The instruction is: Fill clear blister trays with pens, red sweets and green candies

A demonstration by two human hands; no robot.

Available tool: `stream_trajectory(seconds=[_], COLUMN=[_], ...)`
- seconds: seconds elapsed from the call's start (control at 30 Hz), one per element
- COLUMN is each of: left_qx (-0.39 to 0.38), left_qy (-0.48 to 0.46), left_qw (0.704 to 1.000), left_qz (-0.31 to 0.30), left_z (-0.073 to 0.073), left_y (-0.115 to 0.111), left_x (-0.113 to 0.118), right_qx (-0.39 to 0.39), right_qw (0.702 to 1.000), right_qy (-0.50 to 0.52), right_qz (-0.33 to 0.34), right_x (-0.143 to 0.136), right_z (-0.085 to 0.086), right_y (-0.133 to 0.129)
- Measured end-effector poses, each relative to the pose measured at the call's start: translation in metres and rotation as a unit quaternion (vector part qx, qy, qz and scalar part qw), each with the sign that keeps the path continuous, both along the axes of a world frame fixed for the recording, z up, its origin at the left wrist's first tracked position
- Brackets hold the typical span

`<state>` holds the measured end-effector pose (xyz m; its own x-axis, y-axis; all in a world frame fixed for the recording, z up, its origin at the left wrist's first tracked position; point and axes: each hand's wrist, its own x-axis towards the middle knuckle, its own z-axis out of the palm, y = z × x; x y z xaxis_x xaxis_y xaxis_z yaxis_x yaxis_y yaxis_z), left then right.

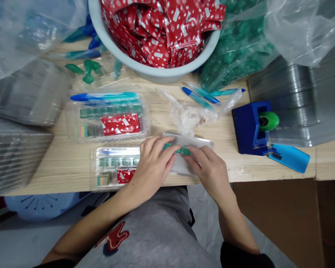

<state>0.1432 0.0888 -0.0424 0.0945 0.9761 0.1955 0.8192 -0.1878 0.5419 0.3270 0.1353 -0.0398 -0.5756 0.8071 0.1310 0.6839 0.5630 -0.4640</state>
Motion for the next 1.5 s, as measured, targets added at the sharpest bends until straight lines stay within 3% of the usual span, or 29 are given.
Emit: stream_trajectory(seconds=[0.07,0.13,0.2,0.27,0.33,0.5,0.6,0.77,0.87,1.03,1.27,1.5], left_qx=[-0.008,-0.013,-0.006,0.006,0.018,0.056,0.047,-0.024,-0.017,0.029,-0.009,-0.090], left_qy=[-0.036,-0.082,-0.118,-0.128,-0.113,-0.055,-0.080,-0.166,-0.147,-0.109,-0.168,-0.254], left_qw=[0.999,0.996,0.993,0.992,0.993,0.996,0.996,0.986,0.989,0.993,0.984,0.962], left_qz=[0.005,0.007,0.004,-0.004,-0.016,-0.028,-0.017,-0.007,-0.001,-0.028,-0.057,-0.037], left_z=[0.006,0.013,0.022,0.032,0.040,0.052,0.054,0.052,0.048,0.039,0.027,0.023], left_y=[-0.002,-0.005,-0.007,-0.009,-0.010,-0.012,-0.015,-0.022,-0.026,-0.030,-0.028,-0.010], left_x=[-0.004,-0.007,-0.010,-0.011,-0.011,-0.012,-0.013,-0.012,-0.009,-0.007,0.000,0.008], right_qx=[-0.126,-0.266,-0.371,-0.422,-0.435,-0.412,-0.376,-0.281,-0.225,-0.169,-0.079,0.002], right_qw=[0.981,0.917,0.841,0.799,0.793,0.824,0.851,0.908,0.930,0.948,0.967,0.979], right_qy=[0.128,0.284,0.392,0.427,0.427,0.387,0.366,0.308,0.288,0.269,0.242,0.203], right_qz=[-0.067,-0.087,-0.047,-0.006,0.008,0.025,0.037,0.046,0.046,0.014,-0.007,0.016], right_x=[0.001,0.001,-0.002,-0.008,-0.013,-0.019,-0.019,-0.019,-0.018,-0.014,-0.013,-0.005], right_z=[0.007,0.015,0.024,0.032,0.040,0.051,0.053,0.048,0.041,0.030,0.018,0.018], right_y=[-0.003,-0.008,-0.015,-0.021,-0.027,-0.033,-0.034,-0.035,-0.038,-0.049,-0.056,-0.035])
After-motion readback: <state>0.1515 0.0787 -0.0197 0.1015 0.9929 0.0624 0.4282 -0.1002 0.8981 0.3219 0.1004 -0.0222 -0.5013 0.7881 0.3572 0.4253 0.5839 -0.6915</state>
